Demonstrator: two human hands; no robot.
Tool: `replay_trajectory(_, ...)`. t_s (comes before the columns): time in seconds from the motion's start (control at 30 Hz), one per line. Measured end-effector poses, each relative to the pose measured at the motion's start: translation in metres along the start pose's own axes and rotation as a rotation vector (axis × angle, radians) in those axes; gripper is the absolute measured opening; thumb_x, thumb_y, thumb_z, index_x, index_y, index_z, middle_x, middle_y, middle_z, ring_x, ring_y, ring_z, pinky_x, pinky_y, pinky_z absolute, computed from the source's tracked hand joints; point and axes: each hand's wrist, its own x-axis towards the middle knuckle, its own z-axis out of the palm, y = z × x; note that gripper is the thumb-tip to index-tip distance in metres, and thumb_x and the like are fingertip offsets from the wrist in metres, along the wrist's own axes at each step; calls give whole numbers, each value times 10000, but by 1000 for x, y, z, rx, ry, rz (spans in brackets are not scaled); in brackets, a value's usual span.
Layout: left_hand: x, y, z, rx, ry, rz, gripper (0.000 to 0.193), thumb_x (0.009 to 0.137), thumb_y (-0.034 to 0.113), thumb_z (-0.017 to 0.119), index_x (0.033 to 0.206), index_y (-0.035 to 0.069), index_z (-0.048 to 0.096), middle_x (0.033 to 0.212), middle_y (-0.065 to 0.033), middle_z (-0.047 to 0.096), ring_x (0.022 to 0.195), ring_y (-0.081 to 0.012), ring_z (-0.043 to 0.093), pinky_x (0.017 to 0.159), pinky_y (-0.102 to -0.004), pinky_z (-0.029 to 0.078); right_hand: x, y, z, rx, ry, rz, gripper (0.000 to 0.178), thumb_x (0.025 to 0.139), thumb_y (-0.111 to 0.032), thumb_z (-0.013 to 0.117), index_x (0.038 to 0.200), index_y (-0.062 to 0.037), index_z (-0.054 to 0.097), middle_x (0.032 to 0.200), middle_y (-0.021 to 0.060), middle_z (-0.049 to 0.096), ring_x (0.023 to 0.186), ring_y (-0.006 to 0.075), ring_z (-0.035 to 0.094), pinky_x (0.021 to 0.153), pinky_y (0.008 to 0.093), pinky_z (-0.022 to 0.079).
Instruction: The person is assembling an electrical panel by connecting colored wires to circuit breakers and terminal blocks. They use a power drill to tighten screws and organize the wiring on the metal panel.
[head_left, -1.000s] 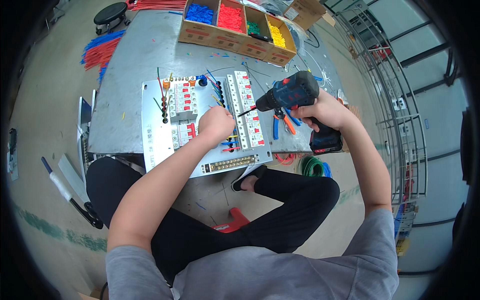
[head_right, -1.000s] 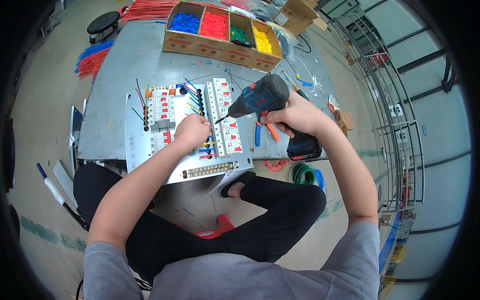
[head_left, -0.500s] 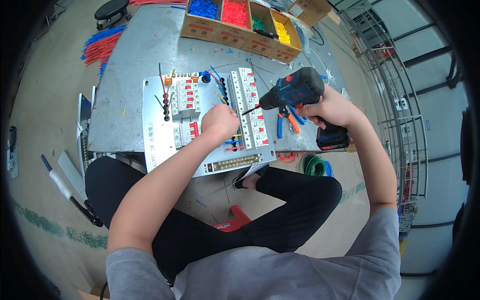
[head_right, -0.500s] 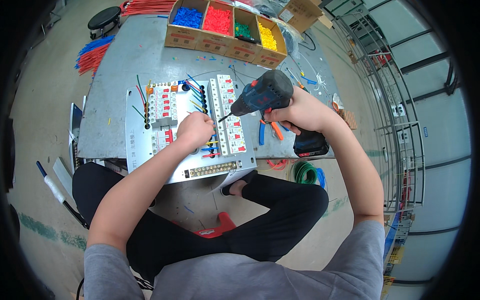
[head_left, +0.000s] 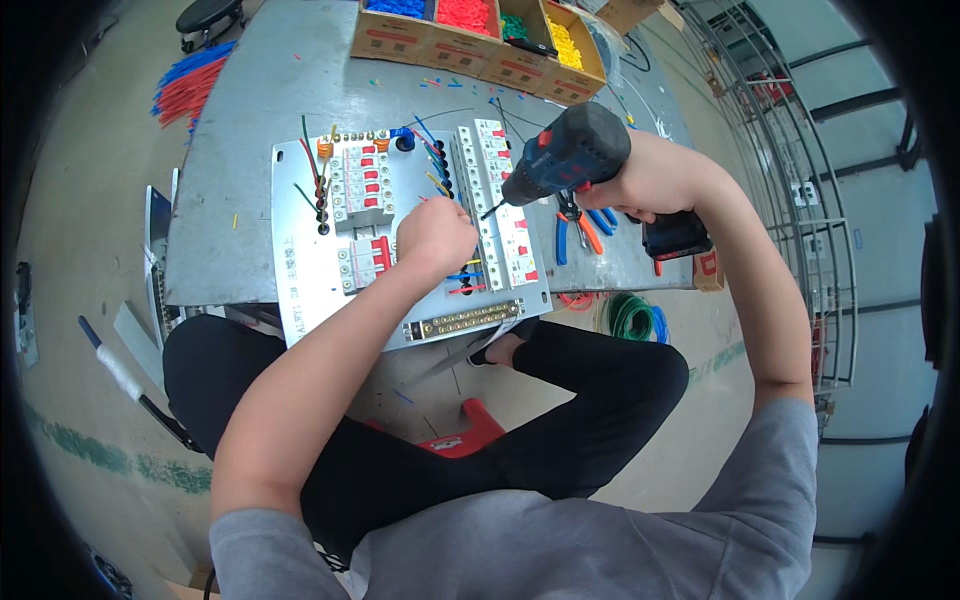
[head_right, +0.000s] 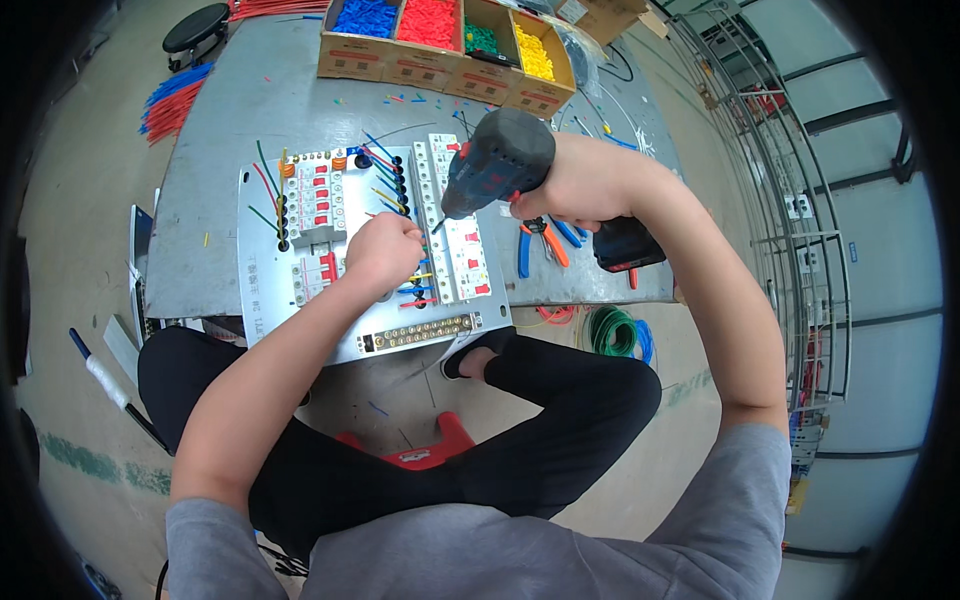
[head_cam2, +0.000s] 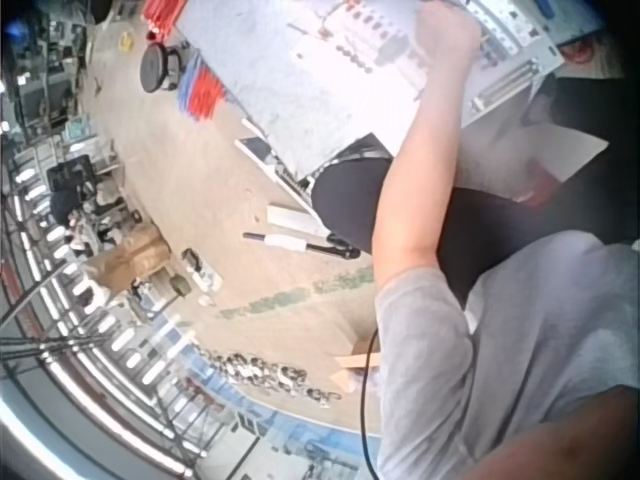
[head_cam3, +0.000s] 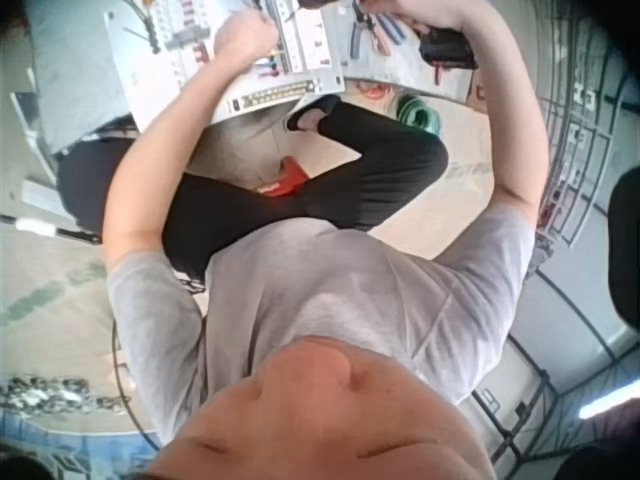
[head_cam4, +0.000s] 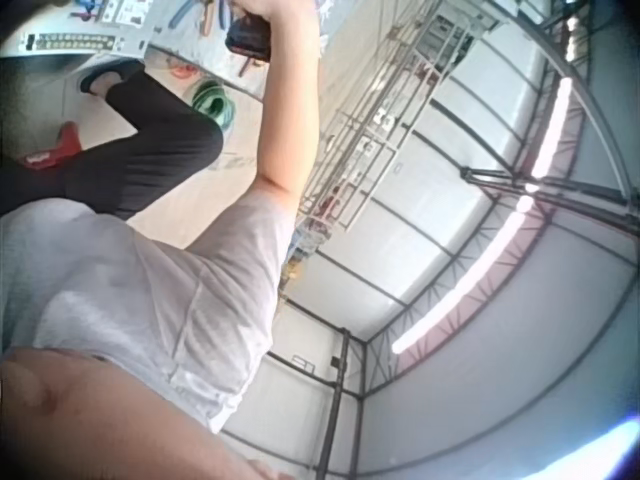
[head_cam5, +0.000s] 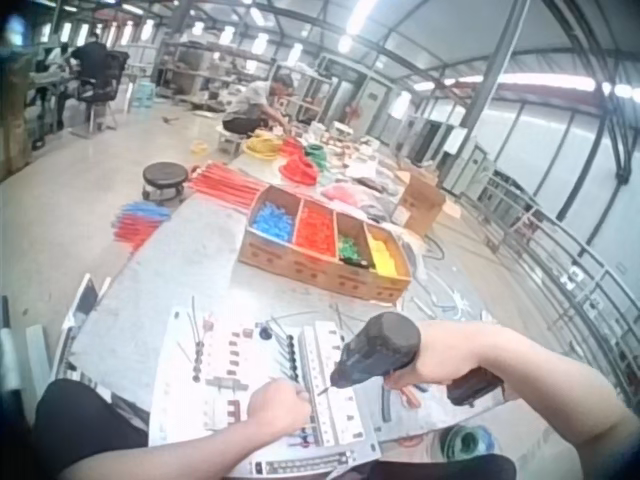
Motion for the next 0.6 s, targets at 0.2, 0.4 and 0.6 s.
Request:
replay_trajectory(0.2,-7,9,-6,71,-21,-13,182,885,148,666,896,81,835,917,-196,808,925,-405,784,866,-499,618,6,10,-1,-18,0,12,256,892,-260,831,1002,-45,748,588,10,617,485,129,588,524,311,462)
replay_trajectory(0.4,-6,6,-5,85,-1,10,218,911,173,651,921,73,845,940,-207,810,943,-414,784,879,-507,617,9,6,-11,-98,-38,-88,250,879,-240,838,1025,-54,758,662,23,662,533,147,619,541,320,486)
replay_trajectory(0.6,-3,6,-2,147,-30,39,272,999,237,663,1095,79,864,1002,-191,827,990,-361,794,920,-470,598,18,13,-26,-81,-107,-61,318,851,-197,879,1110,-67,747,849,49,732,647,139,663,593,328,546)
